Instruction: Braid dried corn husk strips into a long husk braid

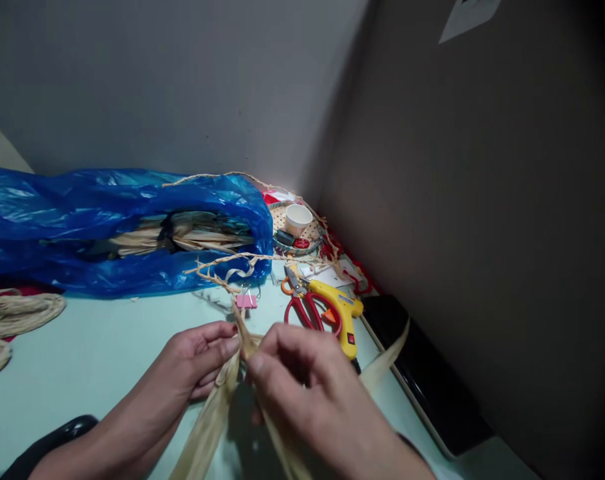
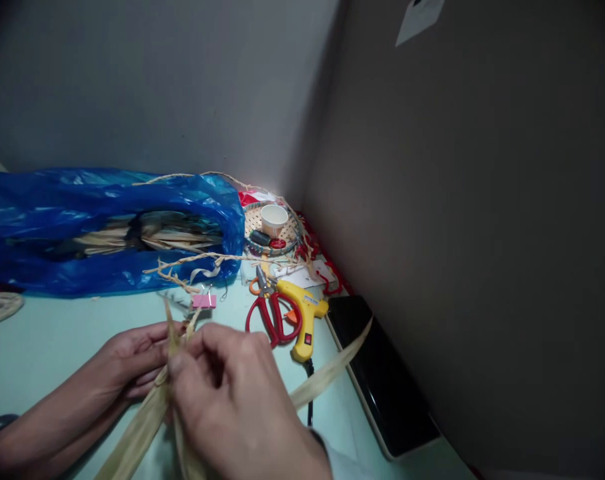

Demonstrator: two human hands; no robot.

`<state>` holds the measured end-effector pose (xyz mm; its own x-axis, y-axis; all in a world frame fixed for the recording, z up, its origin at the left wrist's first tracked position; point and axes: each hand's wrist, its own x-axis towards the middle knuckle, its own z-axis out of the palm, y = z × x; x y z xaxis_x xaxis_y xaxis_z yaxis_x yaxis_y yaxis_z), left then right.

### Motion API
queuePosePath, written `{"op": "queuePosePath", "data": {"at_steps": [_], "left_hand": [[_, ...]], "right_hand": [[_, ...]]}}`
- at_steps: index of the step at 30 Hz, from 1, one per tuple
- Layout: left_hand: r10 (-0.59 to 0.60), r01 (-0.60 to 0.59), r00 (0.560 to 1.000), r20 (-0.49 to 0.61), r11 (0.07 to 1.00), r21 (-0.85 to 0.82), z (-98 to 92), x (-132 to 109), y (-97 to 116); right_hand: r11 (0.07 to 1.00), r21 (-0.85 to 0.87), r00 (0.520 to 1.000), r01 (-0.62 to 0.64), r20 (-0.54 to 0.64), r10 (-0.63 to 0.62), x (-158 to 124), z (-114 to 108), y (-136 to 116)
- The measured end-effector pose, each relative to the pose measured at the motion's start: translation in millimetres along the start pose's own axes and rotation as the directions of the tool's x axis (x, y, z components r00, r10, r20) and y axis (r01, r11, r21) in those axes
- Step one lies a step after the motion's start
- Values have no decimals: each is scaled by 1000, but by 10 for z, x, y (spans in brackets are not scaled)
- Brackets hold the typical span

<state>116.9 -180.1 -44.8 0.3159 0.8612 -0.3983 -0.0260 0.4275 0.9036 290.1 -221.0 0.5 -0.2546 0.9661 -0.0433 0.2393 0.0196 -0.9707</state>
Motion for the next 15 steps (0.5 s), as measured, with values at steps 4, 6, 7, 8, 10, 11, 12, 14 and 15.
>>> {"op": "queuePosePath", "data": {"at_steps": [4,6,7,8,10,11,12,14,15], "left_hand": [[-26,23,999,-35,995,-93,-13,2,-6],[-47,41,998,-48,993,-112,-16,6,-12],[-49,42,997,-55,993,-114,-18,11,-17],[-48,41,997,-62,992,-117,-20,16,-21],[-45,38,997,-57,991,-125,-25,26,-28],[-48,41,997,-55,991,-127,-26,30,-29],[-55,48,997,-54,991,-125,-27,33,-29],[-58,52,996,-62,994,-101,-26,36,-30],[-53,47,996,-70,996,-81,-25,37,-32]], "right_hand": [[943,-317,995,-98,-45,88,13,164,231],[904,-409,992,-127,-74,106,11,185,263],[885,-444,990,-140,-92,111,17,188,268],[870,-471,989,-146,-104,110,27,190,270],[854,-501,989,-142,-113,97,56,191,278],[853,-505,990,-136,-110,92,71,190,284],[852,-506,990,-132,-108,89,83,190,291],[847,-512,989,-142,-114,97,94,189,302],[840,-520,987,-153,-120,106,94,189,305]]}}
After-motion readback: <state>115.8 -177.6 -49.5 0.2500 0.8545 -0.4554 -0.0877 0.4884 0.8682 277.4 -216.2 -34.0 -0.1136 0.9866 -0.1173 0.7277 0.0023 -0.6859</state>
